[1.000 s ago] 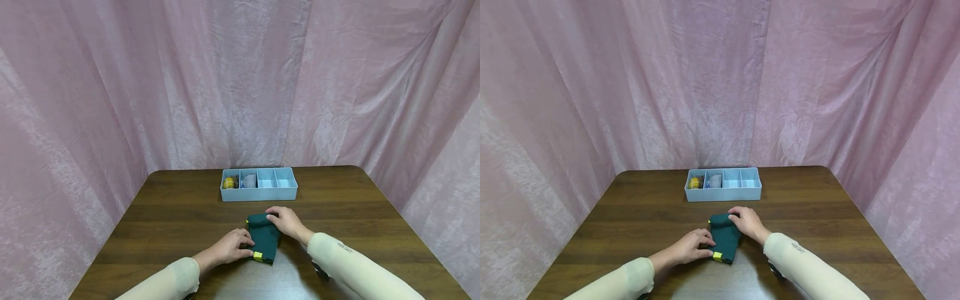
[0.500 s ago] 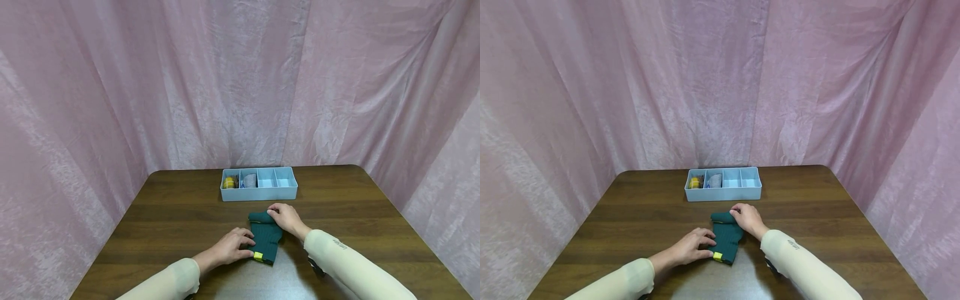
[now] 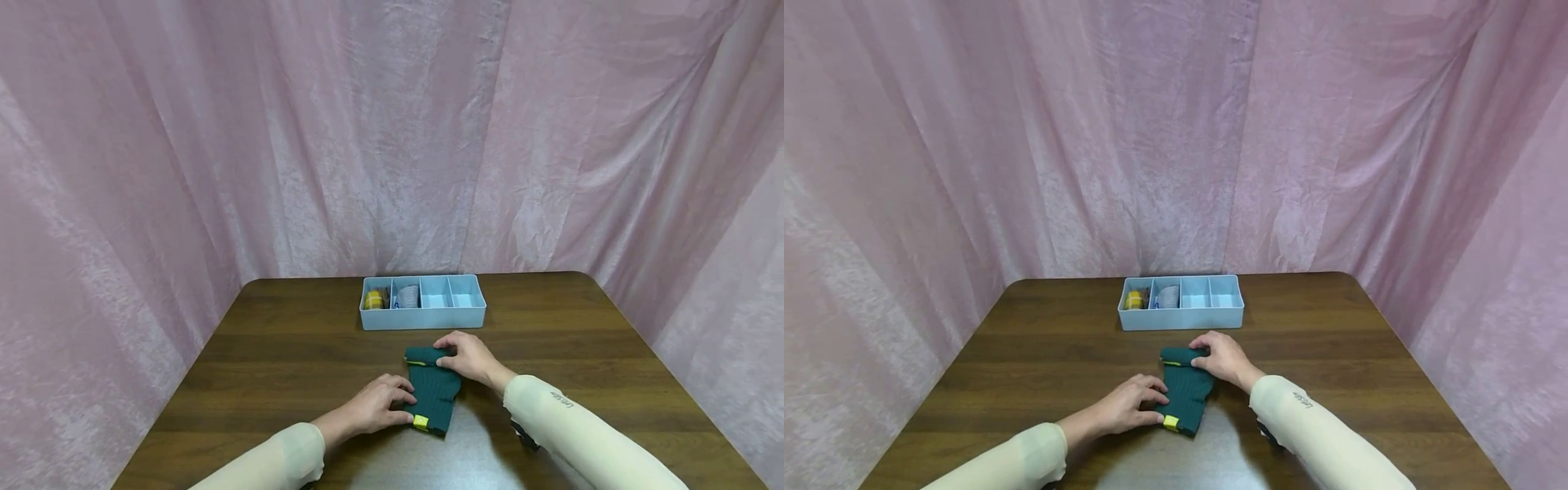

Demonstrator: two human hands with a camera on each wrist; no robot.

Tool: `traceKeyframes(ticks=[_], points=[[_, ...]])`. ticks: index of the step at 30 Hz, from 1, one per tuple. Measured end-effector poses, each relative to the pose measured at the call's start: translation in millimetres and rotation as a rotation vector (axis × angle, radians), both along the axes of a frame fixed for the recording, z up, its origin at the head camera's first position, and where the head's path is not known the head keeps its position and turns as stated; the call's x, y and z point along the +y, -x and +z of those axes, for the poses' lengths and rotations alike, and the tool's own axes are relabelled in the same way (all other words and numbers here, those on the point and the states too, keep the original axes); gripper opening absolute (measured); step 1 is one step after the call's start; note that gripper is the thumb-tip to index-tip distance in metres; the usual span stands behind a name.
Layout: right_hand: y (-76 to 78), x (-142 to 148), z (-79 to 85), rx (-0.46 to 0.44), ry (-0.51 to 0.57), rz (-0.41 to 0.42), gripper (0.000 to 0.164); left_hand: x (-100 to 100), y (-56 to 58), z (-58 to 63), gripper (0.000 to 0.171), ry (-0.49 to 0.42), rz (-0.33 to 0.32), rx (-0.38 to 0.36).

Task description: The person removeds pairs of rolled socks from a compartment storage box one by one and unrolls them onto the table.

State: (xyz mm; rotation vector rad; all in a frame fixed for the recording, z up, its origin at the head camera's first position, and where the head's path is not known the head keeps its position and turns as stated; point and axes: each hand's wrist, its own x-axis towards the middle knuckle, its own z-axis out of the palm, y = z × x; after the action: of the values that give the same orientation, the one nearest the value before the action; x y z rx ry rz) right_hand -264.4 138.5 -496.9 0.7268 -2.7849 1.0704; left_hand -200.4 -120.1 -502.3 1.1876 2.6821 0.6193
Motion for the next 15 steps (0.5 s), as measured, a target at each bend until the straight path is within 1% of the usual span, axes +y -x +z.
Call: traceKeyframes(ticks=[3, 8, 10, 12, 15], points=[[1.6, 2.0, -1.9, -0.025, -0.034, -0.021, 0.02, -0.5, -1.2, -0.3, 0.03, 0.0, -0.006, 0.003], [3.1, -2.4, -4.2, -0.053, -0.046, -0.13, 0.018, -0.1, -2.1, -0.4, 0.03, -0.007, -0.011, 0.017], [3.6, -5.1, -5.0, -0.041, -0.052, -0.17, 0.02, 0.0, -2.2, -0.2, 0.03, -0.008, -0.011, 0.015], [3.8, -7.4, -5.3, -0.009, -0.053, -0.2, 0.02, 0.1, -2.3, 0.1, 0.03, -0.006, -0.01, 0.011], [4.7, -8.2, -5.5, 0.053, -0.041, -0.213, 0.016, 0.0, -2.5, 0.7, 0.031, -0.003, -0.004, -0.003]])
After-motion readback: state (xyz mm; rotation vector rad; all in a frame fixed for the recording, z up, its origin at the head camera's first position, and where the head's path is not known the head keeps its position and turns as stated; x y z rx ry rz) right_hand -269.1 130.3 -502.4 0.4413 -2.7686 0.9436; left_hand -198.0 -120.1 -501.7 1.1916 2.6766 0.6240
